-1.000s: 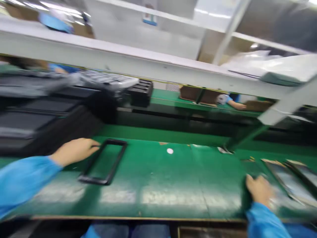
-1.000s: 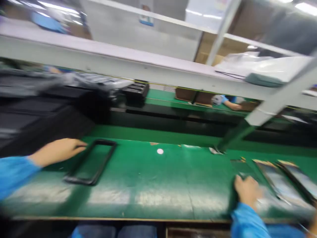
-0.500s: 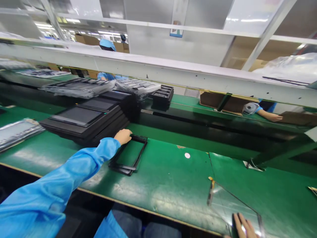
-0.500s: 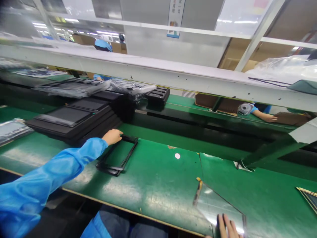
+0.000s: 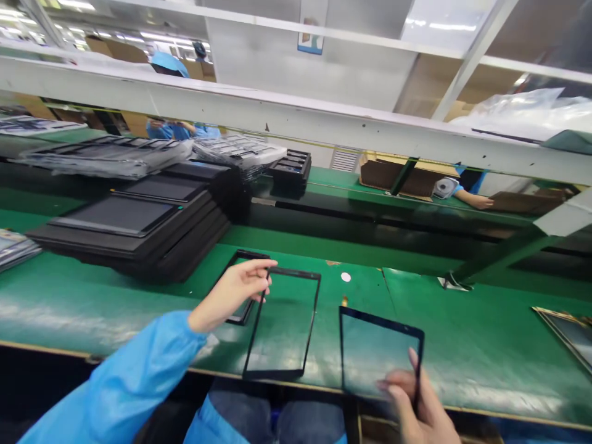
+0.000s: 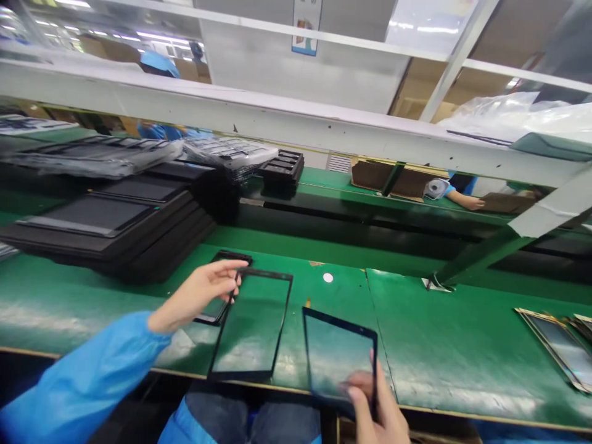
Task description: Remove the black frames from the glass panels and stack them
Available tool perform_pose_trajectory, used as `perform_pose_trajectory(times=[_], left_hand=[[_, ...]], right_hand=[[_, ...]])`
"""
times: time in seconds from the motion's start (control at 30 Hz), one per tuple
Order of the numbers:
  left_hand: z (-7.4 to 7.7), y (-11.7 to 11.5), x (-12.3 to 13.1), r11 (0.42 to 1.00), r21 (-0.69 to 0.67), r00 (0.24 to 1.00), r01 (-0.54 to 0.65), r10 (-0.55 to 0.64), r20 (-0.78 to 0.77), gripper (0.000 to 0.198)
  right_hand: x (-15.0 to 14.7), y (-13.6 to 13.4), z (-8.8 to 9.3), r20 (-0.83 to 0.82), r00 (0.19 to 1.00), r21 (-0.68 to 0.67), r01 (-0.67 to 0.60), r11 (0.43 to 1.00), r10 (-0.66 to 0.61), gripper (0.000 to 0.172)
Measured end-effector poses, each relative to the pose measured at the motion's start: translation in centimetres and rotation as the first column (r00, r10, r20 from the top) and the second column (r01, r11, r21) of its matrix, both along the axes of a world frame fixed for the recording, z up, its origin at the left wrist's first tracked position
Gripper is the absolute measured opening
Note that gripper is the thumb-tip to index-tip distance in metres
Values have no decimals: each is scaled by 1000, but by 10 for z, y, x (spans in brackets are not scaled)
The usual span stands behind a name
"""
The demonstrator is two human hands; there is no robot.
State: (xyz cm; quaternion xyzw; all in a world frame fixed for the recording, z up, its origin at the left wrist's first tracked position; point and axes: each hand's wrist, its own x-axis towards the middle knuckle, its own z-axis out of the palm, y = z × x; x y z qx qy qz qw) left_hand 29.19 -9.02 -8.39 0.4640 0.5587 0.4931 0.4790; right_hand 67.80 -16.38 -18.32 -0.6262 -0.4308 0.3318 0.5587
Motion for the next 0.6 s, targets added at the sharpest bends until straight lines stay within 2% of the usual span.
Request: perform_pose_trajectory(times=[0.1, 0.2, 0.43, 0.6], left_hand=[[-15, -20, 31, 999, 37, 995, 32, -35, 91, 43], [-24, -32, 50, 995, 93, 983, 39, -55, 176, 38], [-22, -40, 65, 986, 162, 986, 38, -64, 157, 34], [-18, -46, 67, 962, 271, 998, 25, -40, 52, 35]], right_hand=[[-50, -3, 12, -249, 961, 10, -125, 992, 123, 81], [-78, -11, 15, -341, 923, -15, -197, 980, 180, 78], [-79, -20, 5, -379, 901, -32, -240, 970, 210, 79], [-77, -23, 9, -406, 886, -51, -266, 962, 224, 78]])
